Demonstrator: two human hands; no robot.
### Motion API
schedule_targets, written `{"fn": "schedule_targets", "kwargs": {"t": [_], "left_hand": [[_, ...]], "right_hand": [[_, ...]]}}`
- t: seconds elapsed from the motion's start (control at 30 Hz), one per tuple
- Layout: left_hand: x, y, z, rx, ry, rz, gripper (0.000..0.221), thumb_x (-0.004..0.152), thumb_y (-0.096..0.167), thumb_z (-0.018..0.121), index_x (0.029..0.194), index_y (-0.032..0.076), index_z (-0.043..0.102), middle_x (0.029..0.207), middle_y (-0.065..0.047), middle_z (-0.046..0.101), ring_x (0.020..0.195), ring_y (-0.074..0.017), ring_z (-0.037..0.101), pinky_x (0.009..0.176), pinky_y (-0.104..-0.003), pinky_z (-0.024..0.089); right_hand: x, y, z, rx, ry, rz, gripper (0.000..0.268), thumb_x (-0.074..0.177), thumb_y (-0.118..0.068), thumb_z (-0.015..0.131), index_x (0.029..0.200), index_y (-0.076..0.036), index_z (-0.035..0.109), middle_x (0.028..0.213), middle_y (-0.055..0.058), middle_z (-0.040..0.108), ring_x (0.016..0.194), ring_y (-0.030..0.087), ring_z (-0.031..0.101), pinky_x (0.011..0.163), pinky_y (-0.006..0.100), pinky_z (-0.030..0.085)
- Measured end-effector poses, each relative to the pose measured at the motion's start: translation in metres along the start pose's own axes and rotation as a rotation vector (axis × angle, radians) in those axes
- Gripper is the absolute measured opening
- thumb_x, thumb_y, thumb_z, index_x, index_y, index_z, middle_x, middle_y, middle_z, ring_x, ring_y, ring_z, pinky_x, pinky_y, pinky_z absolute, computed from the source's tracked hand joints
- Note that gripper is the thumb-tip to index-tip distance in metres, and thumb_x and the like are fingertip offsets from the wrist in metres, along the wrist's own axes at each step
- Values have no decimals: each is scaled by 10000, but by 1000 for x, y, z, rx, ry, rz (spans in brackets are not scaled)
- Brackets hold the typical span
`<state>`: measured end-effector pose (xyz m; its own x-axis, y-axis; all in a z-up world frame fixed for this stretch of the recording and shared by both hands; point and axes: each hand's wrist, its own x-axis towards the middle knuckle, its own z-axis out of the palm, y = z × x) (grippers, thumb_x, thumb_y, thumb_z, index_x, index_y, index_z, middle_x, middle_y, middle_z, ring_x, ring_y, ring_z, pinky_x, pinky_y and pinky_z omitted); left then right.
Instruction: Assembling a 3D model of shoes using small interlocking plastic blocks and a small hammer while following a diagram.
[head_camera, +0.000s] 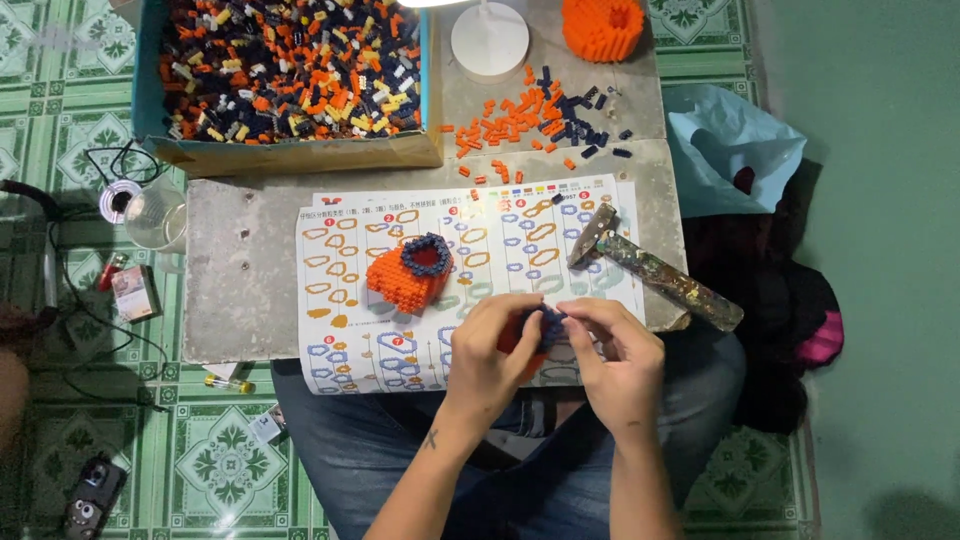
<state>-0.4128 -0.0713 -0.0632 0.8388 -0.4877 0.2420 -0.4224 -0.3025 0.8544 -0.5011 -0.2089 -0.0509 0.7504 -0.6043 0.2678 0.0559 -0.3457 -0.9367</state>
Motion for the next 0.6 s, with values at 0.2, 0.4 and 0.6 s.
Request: {"fn": "schedule_targets", "kwargs": {"t": [0.2, 0.4, 0.6], "left_hand": [[-3, -3, 1, 116, 23, -34, 376, 1080, 434, 720, 1253, 111, 807, 1179, -151, 822, 1230, -320, 699, 1106, -493, 541], [-1, 6, -9, 66, -53, 111, 320, 974, 173, 718, 1246, 19, 789, 1259, -116, 833, 1301, -311, 704, 1186, -464, 455], [-10, 35, -37, -34, -82, 57, 378, 863, 100, 825, 1213, -39, 801, 1274, -155, 826, 996, -258, 833, 848, -339, 679]], "right_hand": [[-1, -3, 4, -2, -5, 10, 47, 1015, 8, 813, 1044, 2, 850, 967, 146, 848, 905, 249, 850, 840, 388, 699], [-2, -24, 6, -151, -38, 71, 178, 919, 47, 828, 1085, -16, 831, 1072, 34, 828, 607, 57, 458, 520, 213, 327], [-21, -26, -1, -52, -66, 31, 164, 888, 72, 837, 1040, 17, 812, 1084, 97, 830, 840, 144, 717, 704, 232, 557]]}}
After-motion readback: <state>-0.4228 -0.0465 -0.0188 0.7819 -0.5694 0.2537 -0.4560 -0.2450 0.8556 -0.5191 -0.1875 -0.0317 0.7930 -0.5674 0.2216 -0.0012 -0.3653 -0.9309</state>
